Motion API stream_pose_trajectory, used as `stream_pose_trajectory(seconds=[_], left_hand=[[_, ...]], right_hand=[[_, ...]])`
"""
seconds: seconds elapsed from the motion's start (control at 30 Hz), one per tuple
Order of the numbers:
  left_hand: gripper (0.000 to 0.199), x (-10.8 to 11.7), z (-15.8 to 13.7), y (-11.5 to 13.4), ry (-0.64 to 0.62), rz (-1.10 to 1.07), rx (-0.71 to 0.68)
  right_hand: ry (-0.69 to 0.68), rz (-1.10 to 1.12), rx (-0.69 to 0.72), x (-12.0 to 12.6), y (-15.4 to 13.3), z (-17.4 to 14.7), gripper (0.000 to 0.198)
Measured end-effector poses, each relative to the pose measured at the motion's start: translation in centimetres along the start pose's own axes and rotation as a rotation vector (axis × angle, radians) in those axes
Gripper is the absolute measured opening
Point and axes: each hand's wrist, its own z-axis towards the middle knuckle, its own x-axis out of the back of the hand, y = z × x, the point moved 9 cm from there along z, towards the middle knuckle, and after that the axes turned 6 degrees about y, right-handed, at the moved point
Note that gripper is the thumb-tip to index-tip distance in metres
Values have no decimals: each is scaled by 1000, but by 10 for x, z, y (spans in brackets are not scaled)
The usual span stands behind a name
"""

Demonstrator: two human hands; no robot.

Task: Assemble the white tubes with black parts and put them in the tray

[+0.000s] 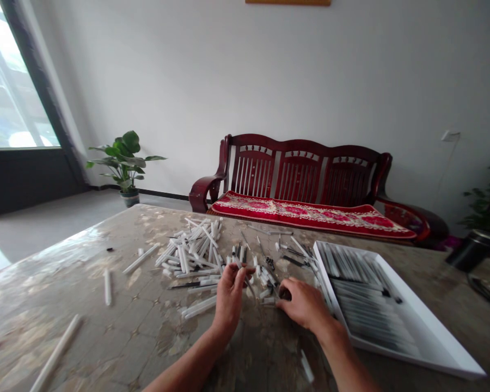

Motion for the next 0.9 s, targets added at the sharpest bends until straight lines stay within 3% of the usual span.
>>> stream_pose_trajectory(seconds=[0.17, 0.3, 0.43, 0.57, 0.9], left_hand=[[43, 0, 3, -24, 44, -267, 212], [45, 0, 2, -35, 72, -399, 310], [42, -1, 2, -38, 83, -468, 349], [41, -2, 0, -40, 87, -518, 375], [39, -4, -3, -42, 95, -541, 403]], right_hand=[[76, -5, 0, -1, 2, 3, 8], [193, 146, -3, 2, 0, 7, 9], [271, 310, 92, 4, -17, 6, 13], [322, 340, 168, 5, -27, 2, 19], [435, 309, 183, 10, -22, -1, 24]])
